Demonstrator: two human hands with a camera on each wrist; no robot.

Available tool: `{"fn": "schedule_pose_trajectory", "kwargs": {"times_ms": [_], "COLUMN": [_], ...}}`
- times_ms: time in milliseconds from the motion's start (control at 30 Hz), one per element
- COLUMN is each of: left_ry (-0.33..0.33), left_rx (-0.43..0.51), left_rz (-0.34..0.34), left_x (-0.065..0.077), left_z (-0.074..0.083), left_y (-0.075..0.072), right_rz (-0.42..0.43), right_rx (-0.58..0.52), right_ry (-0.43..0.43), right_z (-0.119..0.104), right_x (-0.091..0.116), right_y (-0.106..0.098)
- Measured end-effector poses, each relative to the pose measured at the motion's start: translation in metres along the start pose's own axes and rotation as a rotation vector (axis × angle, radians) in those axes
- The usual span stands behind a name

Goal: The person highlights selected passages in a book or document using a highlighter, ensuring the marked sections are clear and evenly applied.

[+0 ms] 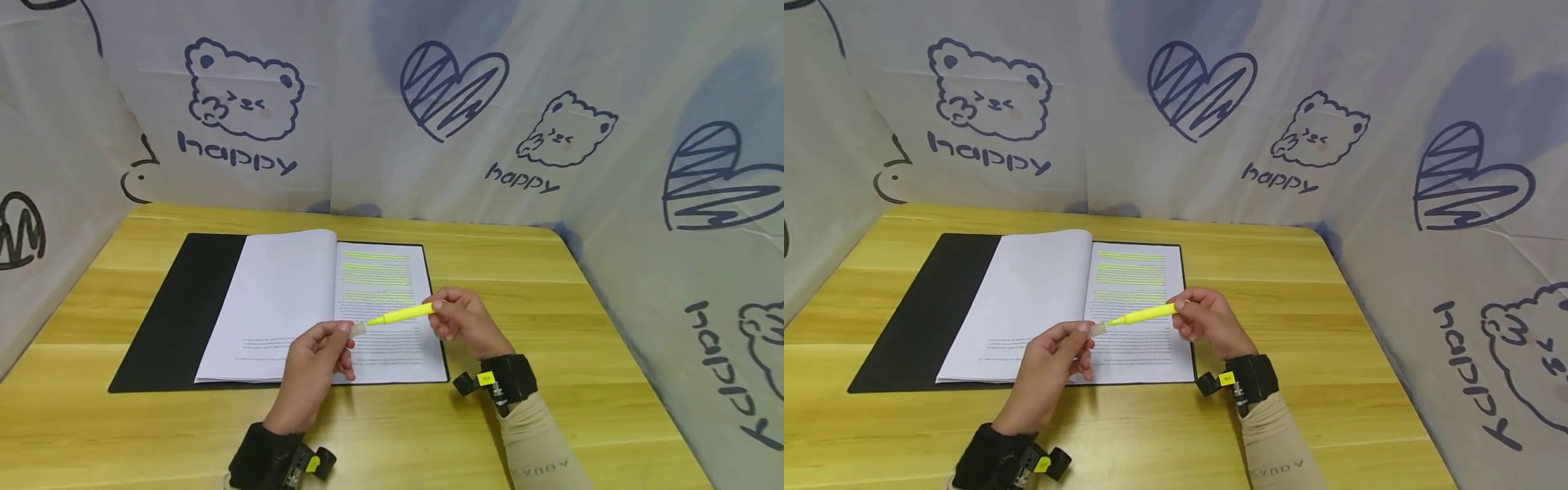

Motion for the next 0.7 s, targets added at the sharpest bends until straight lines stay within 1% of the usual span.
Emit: {"fn": "schedule_pose_trajectory", "kwargs": {"times_ms": [100,200,267,367,433,467,500,567,700], "left_ry": [0.006,0.015,0.02,0.006,-0.013,-0.028,-0.041,-0.066,-0.119], "left_rx": [-0.02,-0.079,-0.173,-0.353,-0.457,-0.483,-0.491,-0.471,-0.387], "left_rz": [0.011,0.023,0.039,0.053,0.047,0.036,0.026,0.002,-0.045], "left_x": [-0.001,-0.001,-0.002,-0.003,-0.005,-0.005,-0.006,-0.006,-0.007], "left_z": [0.0,0.001,0.002,0.003,0.003,0.002,0.002,0.001,-0.001], "left_y": [-0.001,-0.002,-0.004,-0.007,-0.009,-0.01,-0.011,-0.013,-0.015], "right_rz": [-0.036,-0.094,-0.131,-0.198,-0.248,-0.272,-0.291,-0.311,-0.303], "right_rx": [-0.007,0.023,0.108,0.237,0.279,0.278,0.268,0.242,0.242], "right_ry": [0.033,0.087,0.123,0.187,0.239,0.261,0.28,0.302,0.279], "right_z": [0.006,0.014,0.019,0.025,0.029,0.031,0.033,0.035,0.034], "right_x": [0.001,0.001,0.002,0.005,0.008,0.009,0.01,0.011,0.013], "right_y": [0.005,0.01,0.012,0.014,0.016,0.018,0.02,0.023,0.025]}}
Point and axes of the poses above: each hand's wrist, its own x-axis away from the middle knuckle, its own y-axis out of the palm, z = x × y, the point moved 7 cm from there along -x, towards the middle knuckle, and after that the axes turned 14 degrees about -y, right-handed, at the moved point
